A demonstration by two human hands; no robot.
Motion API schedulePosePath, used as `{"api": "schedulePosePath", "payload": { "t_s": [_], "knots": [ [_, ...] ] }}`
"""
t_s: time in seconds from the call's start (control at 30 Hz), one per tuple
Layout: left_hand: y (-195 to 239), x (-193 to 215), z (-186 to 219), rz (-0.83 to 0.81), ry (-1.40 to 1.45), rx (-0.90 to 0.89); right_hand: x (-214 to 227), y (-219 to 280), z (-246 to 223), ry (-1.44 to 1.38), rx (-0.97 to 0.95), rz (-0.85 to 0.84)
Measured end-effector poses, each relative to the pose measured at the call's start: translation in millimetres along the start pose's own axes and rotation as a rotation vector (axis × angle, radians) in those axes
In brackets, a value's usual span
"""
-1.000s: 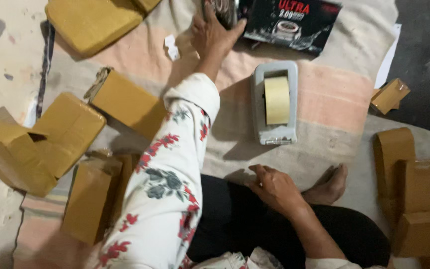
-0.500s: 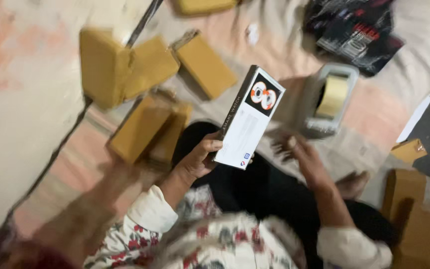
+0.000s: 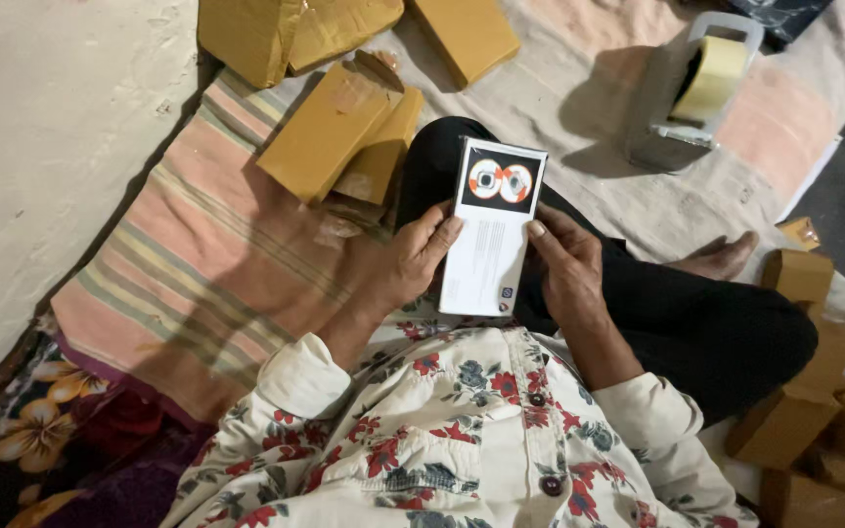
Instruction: The person sits on the floor and packs smartwatch boxes into small cardboard shipping boxes. They fold the flaps of the shipping boxes and seal them using a tape dispenser.
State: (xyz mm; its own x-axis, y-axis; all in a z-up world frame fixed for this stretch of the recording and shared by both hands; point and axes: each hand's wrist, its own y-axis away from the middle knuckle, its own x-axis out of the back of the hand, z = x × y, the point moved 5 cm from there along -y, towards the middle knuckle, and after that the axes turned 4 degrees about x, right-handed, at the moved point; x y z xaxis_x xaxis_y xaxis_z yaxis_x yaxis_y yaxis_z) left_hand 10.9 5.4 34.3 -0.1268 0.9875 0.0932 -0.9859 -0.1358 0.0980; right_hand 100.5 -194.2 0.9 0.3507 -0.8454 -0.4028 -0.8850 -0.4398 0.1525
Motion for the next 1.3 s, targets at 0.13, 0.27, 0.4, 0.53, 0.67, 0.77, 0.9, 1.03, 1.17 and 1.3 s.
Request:
{"api": "schedulePosePath", "payload": {
  "t_s": [0.13,0.27,0.4,0.53,0.67,0.77,0.9,1.03,1.17,1.3],
  "knots": [
    [10.1,0.0,1.6,-0.074,-0.182,0.113,0.3,8.0,15.5,-0.197,-0.109,-0.002],
    [19.4,-1.3,27.2,-0.034,-0.188,-0.024,-1.9,18.1,11.8,0.108,-0.224,0.038],
    [22.8,0.1,56.7,0.161,-0.608,0.127,-27.4,26.4,-24.5,0.597,-0.025,-0.044],
    [23.0,-8.5,88.7,0.231,-0.690,0.048,-56.3,25.4,-38.9,0.625,0.046,-0.220],
    [15.7,-13.9,106.4,0.322,-0.678,-0.150,-67.1,4.3,-27.0,0.343,0.138,-0.412],
    [1.5,-13.1,97.4,0.348,-0.757,-0.094,-54.5,-5.3,-3.7,0.215,0.136,-0.520],
    [-12.9,3.3,76.5,0.397,-0.814,-0.031,-18.6,-14.3,29.1,0.195,0.014,-0.297],
    [-14.2,20.0,44.2,0.300,-0.627,0.140,0.9,-8.4,45.1,-0.062,-0.171,-0.239],
    [-4.6,31.7,21.6,0.329,-0.469,0.111,11.6,-5.1,53.6,-0.193,-0.171,-0.186],
    [-1.2,42.4,-2.7,0.319,-0.389,0.234,20.7,-7.6,57.9,-0.171,-0.154,-0.176]
  ]
}}
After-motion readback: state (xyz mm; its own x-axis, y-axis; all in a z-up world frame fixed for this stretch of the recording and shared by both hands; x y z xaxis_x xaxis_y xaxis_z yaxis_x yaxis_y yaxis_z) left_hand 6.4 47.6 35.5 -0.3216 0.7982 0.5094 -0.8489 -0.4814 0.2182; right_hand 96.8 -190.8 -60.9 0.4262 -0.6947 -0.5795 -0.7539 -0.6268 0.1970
